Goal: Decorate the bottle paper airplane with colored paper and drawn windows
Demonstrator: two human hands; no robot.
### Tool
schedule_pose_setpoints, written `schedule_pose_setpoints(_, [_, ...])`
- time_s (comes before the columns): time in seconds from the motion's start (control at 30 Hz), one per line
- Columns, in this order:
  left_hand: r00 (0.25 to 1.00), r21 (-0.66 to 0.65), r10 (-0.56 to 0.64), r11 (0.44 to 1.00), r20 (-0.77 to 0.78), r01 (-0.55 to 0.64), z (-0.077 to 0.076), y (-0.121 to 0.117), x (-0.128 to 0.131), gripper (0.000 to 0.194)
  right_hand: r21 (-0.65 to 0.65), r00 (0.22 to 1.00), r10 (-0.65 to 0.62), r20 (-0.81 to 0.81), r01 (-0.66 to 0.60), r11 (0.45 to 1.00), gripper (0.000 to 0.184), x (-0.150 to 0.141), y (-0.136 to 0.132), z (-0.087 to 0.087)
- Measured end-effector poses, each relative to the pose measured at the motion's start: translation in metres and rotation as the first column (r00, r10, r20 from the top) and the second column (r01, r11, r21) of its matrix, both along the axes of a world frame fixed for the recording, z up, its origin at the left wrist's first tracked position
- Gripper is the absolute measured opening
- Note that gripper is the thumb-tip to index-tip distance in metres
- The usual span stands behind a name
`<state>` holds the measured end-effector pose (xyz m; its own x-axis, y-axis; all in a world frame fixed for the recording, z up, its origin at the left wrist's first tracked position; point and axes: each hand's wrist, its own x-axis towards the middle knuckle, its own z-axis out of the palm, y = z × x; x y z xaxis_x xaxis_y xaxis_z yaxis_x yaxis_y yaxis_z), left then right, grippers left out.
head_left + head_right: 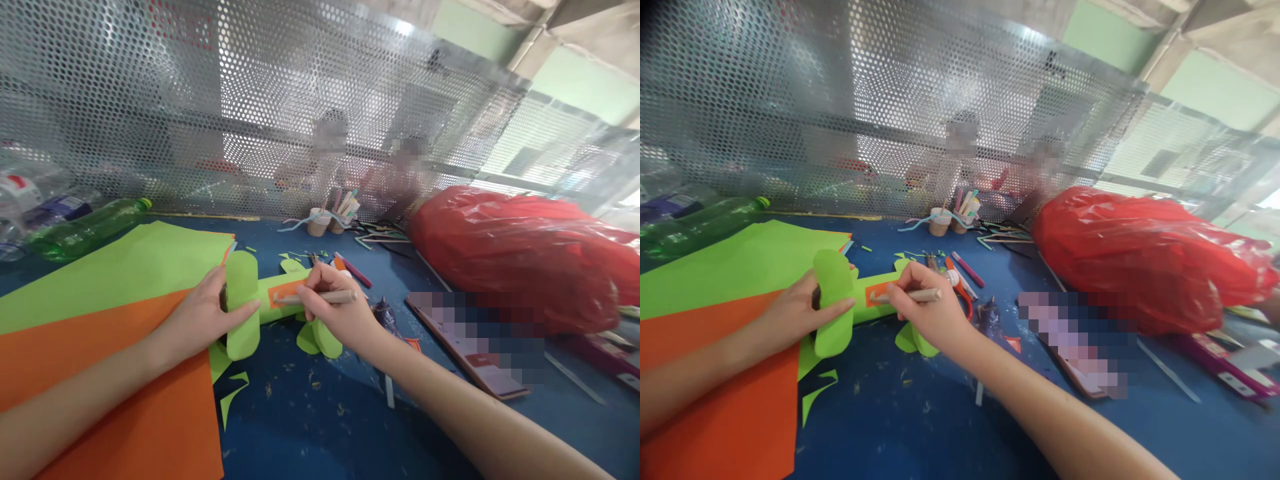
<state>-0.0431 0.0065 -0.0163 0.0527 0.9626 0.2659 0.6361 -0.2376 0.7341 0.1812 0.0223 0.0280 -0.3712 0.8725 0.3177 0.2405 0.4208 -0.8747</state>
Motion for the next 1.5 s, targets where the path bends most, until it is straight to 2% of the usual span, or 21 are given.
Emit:
schedule_pose_setpoints(0.67, [0.999,-0.005,0.012,1.0,0.042,-0.012,-0.0031,0.0027,-0.0008,0.059,-0.002,0.999,-0.015,0.031,0.015,1.0,0.02,0.0007,-0.0006,0.0012])
schedule_pose_setpoints(1.0, [1.0,0.004,0.018,1.0,-0.012,-0.018,0.0019,-0.0001,0.0006,0.057,0.022,1.0,-0.023,0.02,0.023,1.0,0.02,0.0014,0.0006,0.0012])
schedule_pose_setpoints(1.5, [1.0,-0.021,0.014,1.0,0.005,-0.013,0.001,0.0015,-0.0004,0.058,0.012,1.0,-0.02,0.019,0.02,1.0,0.02,0.0019,0.0001,0.0024])
